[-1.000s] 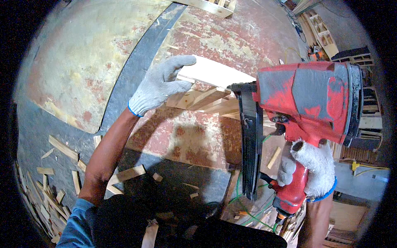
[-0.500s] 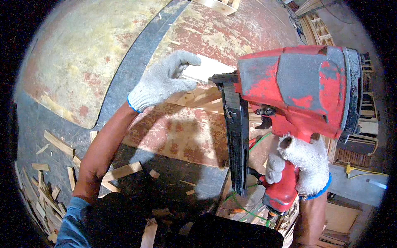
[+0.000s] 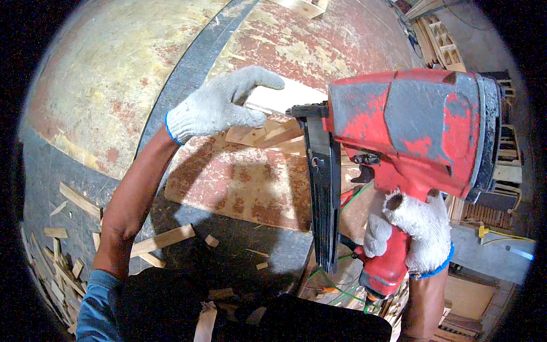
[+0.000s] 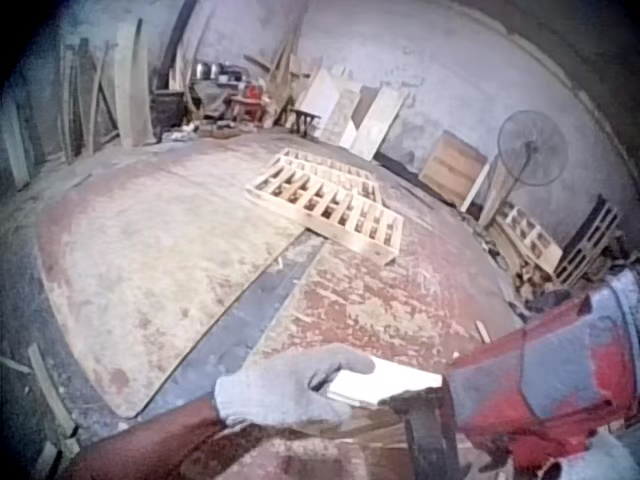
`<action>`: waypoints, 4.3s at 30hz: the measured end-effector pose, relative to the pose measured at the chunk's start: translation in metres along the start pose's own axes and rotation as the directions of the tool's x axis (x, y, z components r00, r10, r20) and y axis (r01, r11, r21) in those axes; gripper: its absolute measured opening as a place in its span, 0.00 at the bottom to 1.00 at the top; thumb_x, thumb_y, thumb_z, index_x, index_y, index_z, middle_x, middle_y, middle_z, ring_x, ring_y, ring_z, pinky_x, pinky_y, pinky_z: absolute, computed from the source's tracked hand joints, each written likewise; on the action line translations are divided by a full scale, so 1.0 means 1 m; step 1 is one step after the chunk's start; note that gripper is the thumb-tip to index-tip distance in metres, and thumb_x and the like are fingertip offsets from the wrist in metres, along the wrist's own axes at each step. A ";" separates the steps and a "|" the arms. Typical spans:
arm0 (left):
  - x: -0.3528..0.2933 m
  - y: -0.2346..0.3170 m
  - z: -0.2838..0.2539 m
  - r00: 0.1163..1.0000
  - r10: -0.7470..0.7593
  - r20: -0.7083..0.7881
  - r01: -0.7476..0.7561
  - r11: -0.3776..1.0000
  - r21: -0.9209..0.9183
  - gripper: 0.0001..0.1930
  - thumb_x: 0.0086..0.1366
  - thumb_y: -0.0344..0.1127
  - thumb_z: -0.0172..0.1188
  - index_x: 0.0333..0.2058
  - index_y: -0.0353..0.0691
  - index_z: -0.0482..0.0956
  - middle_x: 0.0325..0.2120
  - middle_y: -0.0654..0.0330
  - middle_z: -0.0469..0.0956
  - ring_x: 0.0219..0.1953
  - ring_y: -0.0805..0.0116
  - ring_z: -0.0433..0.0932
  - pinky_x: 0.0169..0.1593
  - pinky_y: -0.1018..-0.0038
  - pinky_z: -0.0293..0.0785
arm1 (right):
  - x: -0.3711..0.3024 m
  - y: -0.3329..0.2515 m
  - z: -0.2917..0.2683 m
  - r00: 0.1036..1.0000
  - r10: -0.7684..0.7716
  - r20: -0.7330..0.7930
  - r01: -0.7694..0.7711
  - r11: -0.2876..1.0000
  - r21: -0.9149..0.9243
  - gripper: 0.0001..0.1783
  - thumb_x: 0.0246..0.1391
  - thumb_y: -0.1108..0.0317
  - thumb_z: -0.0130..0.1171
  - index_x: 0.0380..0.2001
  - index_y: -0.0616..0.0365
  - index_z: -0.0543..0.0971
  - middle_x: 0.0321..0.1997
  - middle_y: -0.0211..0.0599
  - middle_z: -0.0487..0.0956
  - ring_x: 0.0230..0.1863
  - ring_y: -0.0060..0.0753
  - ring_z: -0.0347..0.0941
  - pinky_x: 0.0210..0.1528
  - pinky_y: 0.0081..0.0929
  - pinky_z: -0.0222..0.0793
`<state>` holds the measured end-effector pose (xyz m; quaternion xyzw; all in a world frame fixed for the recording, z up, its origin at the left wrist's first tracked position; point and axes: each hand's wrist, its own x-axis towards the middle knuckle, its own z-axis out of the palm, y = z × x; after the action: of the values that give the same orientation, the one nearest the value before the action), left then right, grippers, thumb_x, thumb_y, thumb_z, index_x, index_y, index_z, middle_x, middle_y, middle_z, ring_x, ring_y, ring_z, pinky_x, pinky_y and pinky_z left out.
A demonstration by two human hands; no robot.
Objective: The person assembles a wooden slatted structure by placing small wooden pieces between two long side rails and securing them with a pneumatic nail gun. The person repeatedly picks up pieces, aligns them, and nails them into place.
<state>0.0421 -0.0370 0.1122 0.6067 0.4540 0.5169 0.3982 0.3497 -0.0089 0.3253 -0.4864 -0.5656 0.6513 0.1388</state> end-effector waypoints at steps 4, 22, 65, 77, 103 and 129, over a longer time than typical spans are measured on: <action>0.000 -0.005 0.005 1.000 0.002 -0.023 -0.002 1.000 -0.005 0.32 0.57 0.25 0.71 0.60 0.40 0.72 0.56 0.60 0.73 0.61 0.70 0.69 0.66 0.70 0.64 | 0.001 0.001 -0.003 1.000 0.006 0.028 -0.006 1.000 -0.027 0.17 0.53 0.62 0.65 0.25 0.69 0.76 0.17 0.49 0.75 0.17 0.46 0.74 0.21 0.41 0.70; -0.003 -0.006 0.009 0.999 -0.043 -0.030 0.043 0.999 -0.004 0.29 0.62 0.28 0.67 0.62 0.39 0.71 0.55 0.61 0.75 0.58 0.73 0.72 0.60 0.72 0.72 | 0.000 -0.007 -0.004 0.998 -0.056 0.012 0.056 0.905 -0.422 0.17 0.60 0.61 0.60 0.23 0.62 0.76 0.20 0.38 0.79 0.23 0.37 0.78 0.32 0.30 0.72; 0.034 -0.029 0.026 0.986 0.060 -0.157 -0.115 0.922 -0.369 0.18 0.74 0.39 0.48 0.53 0.37 0.82 0.51 0.59 0.81 0.54 0.69 0.77 0.60 0.71 0.71 | 0.004 -0.021 0.017 1.000 0.024 -0.001 -0.022 0.876 -0.481 0.14 0.52 0.67 0.63 0.31 0.71 0.75 0.17 0.48 0.76 0.16 0.42 0.74 0.19 0.38 0.71; 0.029 -0.024 0.030 0.976 0.117 -0.186 -0.161 0.956 -0.244 0.17 0.72 0.39 0.53 0.46 0.35 0.86 0.43 0.56 0.85 0.47 0.68 0.81 0.55 0.70 0.74 | 0.000 -0.021 0.021 1.000 -0.012 0.020 0.020 0.909 -0.416 0.16 0.49 0.70 0.64 0.37 0.70 0.75 0.18 0.44 0.75 0.16 0.42 0.74 0.18 0.38 0.70; -0.029 0.008 0.029 0.951 0.074 -0.301 0.032 0.943 0.331 0.25 0.65 0.36 0.65 0.61 0.46 0.76 0.55 0.60 0.82 0.50 0.72 0.82 0.53 0.70 0.78 | 0.008 -0.024 0.024 0.984 0.008 0.175 0.077 0.876 -0.475 0.19 0.63 0.66 0.56 0.18 0.62 0.76 0.19 0.37 0.79 0.22 0.31 0.76 0.32 0.28 0.71; -0.035 -0.045 0.057 0.939 -0.175 -0.296 0.212 0.972 0.099 0.23 0.66 0.45 0.63 0.54 0.37 0.77 0.49 0.44 0.78 0.52 0.45 0.77 0.56 0.59 0.72 | -0.006 -0.036 0.026 0.982 0.009 0.188 0.122 0.730 -0.673 0.14 0.60 0.65 0.51 0.20 0.53 0.77 0.23 0.27 0.80 0.27 0.30 0.77 0.38 0.29 0.71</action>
<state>0.0907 -0.0591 0.0516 0.5028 0.5967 0.5265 0.3375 0.3186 -0.0174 0.3561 -0.4256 -0.7894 0.4350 -0.0805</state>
